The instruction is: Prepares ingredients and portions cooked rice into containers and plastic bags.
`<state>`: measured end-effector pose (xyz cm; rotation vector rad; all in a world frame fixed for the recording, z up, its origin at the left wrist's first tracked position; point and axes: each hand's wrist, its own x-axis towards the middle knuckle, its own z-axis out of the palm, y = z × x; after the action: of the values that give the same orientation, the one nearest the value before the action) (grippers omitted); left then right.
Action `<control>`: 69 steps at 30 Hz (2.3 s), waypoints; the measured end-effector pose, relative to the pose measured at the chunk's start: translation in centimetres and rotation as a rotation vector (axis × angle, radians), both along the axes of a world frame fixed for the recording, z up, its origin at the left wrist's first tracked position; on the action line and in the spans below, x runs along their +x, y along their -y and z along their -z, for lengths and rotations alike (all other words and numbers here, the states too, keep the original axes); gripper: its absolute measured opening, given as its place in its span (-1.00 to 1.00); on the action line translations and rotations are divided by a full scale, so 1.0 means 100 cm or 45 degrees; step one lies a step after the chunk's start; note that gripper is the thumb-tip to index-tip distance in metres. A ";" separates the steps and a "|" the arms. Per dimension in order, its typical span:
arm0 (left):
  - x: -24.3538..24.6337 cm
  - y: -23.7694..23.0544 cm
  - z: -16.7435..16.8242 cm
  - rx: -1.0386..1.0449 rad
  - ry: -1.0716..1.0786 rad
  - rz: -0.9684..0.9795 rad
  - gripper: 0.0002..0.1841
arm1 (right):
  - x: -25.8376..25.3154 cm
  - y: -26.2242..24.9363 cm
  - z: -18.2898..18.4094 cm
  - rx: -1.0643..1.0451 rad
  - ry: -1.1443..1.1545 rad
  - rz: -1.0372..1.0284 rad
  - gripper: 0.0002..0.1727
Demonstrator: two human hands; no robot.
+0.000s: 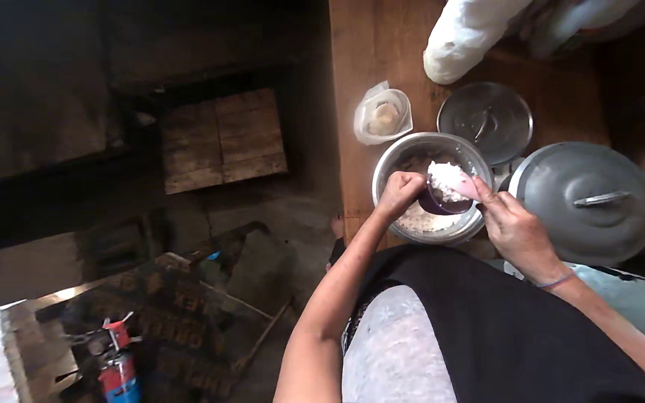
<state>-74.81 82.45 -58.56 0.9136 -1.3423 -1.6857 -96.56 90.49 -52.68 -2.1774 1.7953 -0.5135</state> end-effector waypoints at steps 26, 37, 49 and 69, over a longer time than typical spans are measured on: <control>0.006 -0.024 0.063 -0.335 0.194 -0.837 -0.64 | 0.030 0.015 0.007 0.905 -0.667 -0.307 -0.67; 0.020 0.033 0.070 -0.686 0.447 -0.672 -0.62 | 0.024 0.084 0.020 0.743 -0.832 -0.051 -0.57; 0.018 0.022 0.070 -0.671 0.465 -0.695 -0.60 | 0.035 0.024 0.005 1.038 -0.674 -0.191 -0.71; 0.015 0.023 0.068 -0.696 0.444 -0.725 -0.59 | 0.039 0.061 0.025 1.310 -0.654 -0.404 -0.72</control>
<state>-73.30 80.16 -65.31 1.1419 -1.4768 -0.6984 -92.69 84.37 -55.14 -1.7886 1.3428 0.9205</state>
